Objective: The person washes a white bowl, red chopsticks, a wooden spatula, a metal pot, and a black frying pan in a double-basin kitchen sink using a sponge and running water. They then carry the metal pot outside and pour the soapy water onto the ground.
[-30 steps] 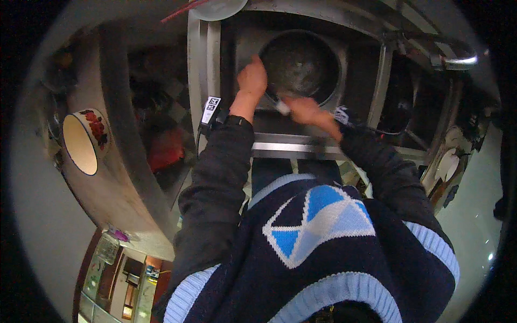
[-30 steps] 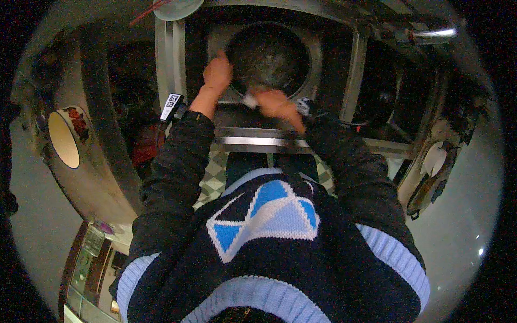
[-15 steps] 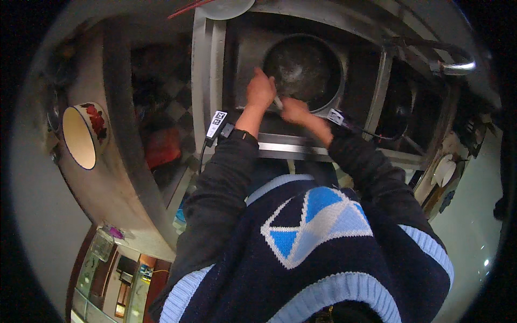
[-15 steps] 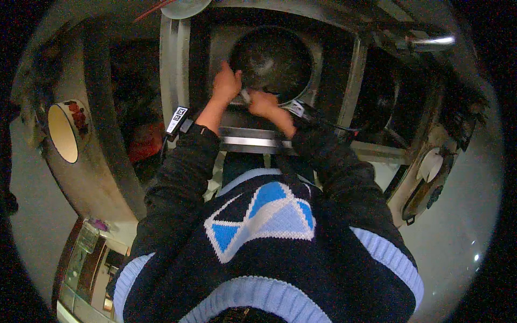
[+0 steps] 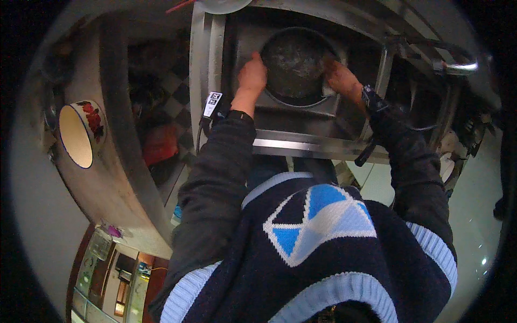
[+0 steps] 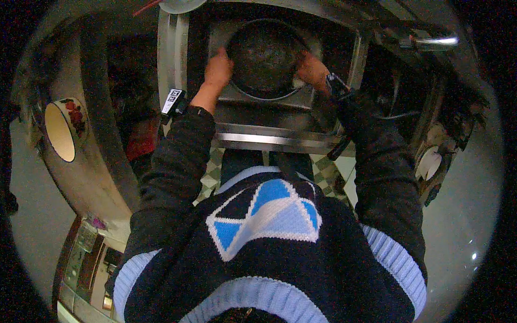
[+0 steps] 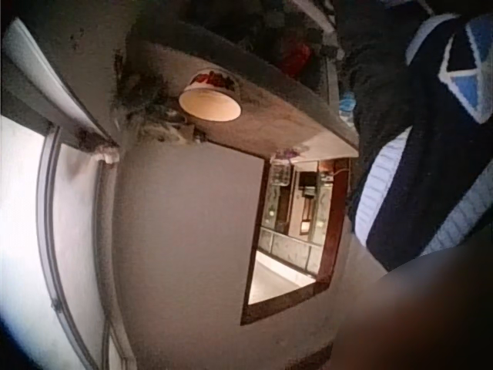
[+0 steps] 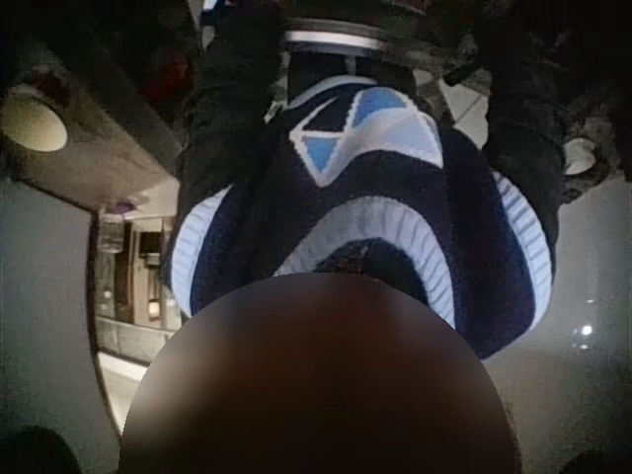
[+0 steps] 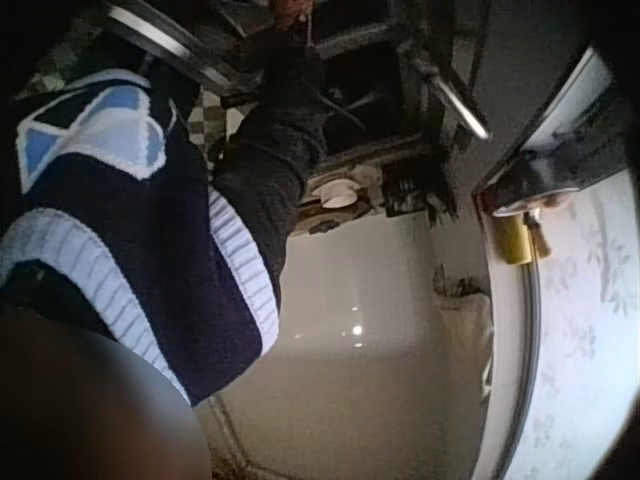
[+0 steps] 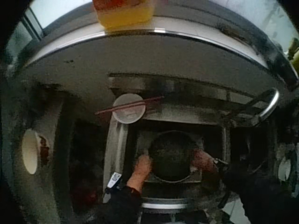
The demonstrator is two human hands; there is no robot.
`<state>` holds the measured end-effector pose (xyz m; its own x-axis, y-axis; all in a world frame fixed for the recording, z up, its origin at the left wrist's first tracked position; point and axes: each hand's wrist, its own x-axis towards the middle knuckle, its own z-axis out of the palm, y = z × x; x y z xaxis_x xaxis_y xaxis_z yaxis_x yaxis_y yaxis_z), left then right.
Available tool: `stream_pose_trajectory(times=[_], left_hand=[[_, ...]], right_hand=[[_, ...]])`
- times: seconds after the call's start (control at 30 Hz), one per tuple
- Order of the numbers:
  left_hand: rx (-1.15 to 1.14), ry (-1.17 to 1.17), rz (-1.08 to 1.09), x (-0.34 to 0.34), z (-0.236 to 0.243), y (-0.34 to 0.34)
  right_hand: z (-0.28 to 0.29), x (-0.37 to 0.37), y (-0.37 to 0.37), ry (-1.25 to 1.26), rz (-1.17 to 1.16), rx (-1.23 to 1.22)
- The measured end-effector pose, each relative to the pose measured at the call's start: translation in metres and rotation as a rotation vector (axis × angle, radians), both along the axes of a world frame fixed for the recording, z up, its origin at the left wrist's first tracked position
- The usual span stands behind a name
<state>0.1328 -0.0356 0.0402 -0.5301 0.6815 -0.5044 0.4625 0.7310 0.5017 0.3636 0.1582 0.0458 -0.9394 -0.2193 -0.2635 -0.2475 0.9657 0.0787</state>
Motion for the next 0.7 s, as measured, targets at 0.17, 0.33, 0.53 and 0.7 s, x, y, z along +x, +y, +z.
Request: stream_pose_trajectory(times=[0.17,0.33,0.53,0.7], left_hand=[[0.098,-0.096,0.224,0.027,0.014,-0.008],[0.041,-0.121,0.239,0.041,0.018,-0.008],[0.037,0.024,0.091,0.027,0.005,0.001],[0.051,0.0,0.045,0.023,-0.002,0.003]], right_hand=[[0.005,-0.005,-0.068,-0.586,-0.326,-0.016],[-0.011,-0.069,-0.156,-0.49,-1.107,-0.651],[-0.004,-0.06,-0.145,-0.331,-0.922,-0.683],[0.008,-0.004,-0.027,-0.416,0.026,-0.079]])
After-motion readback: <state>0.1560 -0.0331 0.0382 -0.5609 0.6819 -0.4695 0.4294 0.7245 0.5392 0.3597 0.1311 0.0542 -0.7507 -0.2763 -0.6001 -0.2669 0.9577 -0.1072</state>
